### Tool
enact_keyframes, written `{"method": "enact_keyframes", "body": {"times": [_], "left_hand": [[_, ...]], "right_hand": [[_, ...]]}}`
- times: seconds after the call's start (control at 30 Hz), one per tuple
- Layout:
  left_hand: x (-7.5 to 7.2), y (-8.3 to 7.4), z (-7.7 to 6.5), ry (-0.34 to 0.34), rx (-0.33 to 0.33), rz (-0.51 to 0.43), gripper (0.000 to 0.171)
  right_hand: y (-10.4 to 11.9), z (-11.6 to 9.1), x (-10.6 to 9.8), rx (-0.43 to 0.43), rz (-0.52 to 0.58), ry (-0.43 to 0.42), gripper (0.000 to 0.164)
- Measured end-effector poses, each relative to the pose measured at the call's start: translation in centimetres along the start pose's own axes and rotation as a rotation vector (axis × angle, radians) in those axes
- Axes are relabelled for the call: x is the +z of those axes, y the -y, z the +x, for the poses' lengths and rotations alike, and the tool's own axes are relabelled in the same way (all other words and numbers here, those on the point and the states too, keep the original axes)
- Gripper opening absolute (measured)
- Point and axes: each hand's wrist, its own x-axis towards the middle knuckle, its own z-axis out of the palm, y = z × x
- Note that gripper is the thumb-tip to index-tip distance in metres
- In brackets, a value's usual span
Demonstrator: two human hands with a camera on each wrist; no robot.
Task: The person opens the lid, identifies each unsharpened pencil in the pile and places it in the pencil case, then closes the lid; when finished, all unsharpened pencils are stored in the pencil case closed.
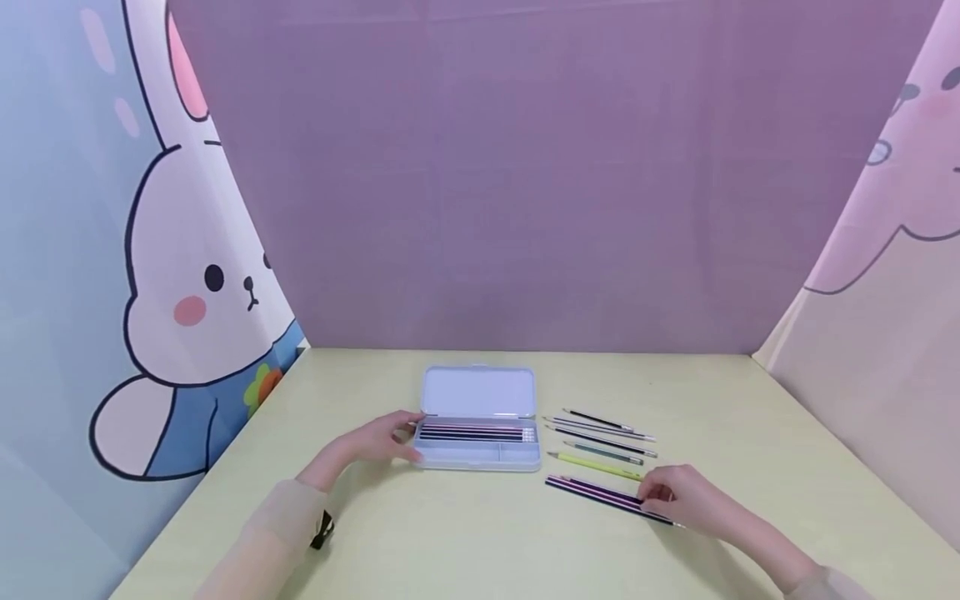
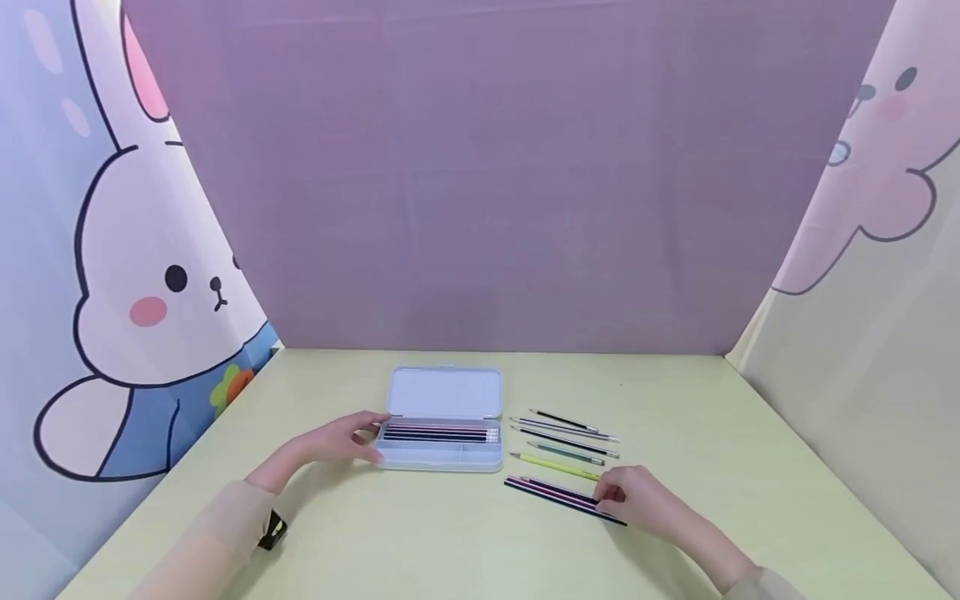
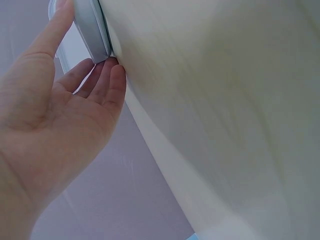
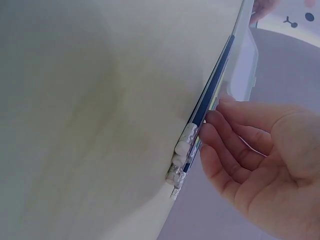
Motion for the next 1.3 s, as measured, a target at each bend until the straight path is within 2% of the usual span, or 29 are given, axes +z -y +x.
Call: {"method": "enact_keyframes", "body": {"times": [0.2, 0.47, 0.8, 1.03, 1.3], "left_hand": [[0.09, -0.14, 0.12, -0.005, 0.004, 0.012, 0.079], [-0.27, 0.09, 0.10, -0.005, 0.010, 0.023, 0.080], [-0.16, -0.06, 0.19, 0.003, -0.005, 0.018, 0.080], [-0.32, -0.09, 0.20, 0.001, 0.002, 0.027, 0.080], [-0.03, 0.12, 0.23, 0.004, 0.001, 0.005, 0.080]], "right_hand": [[-0.34, -0.34, -0.10, -0.035, -0.022, -0.016, 0.006], [-0.50, -0.19, -0.03, -0.037, -0.043, -0.012, 0.010], [-0.31, -0.44, -0.15, 0.049, -0.025, 0.023, 0.004], [-0.26, -0.36, -0.02, 0.078, -0.069, 0.013, 0.003], [-0.51, -0.49, -0.15, 0.138, -0.074, 0.052, 0.005]]}}
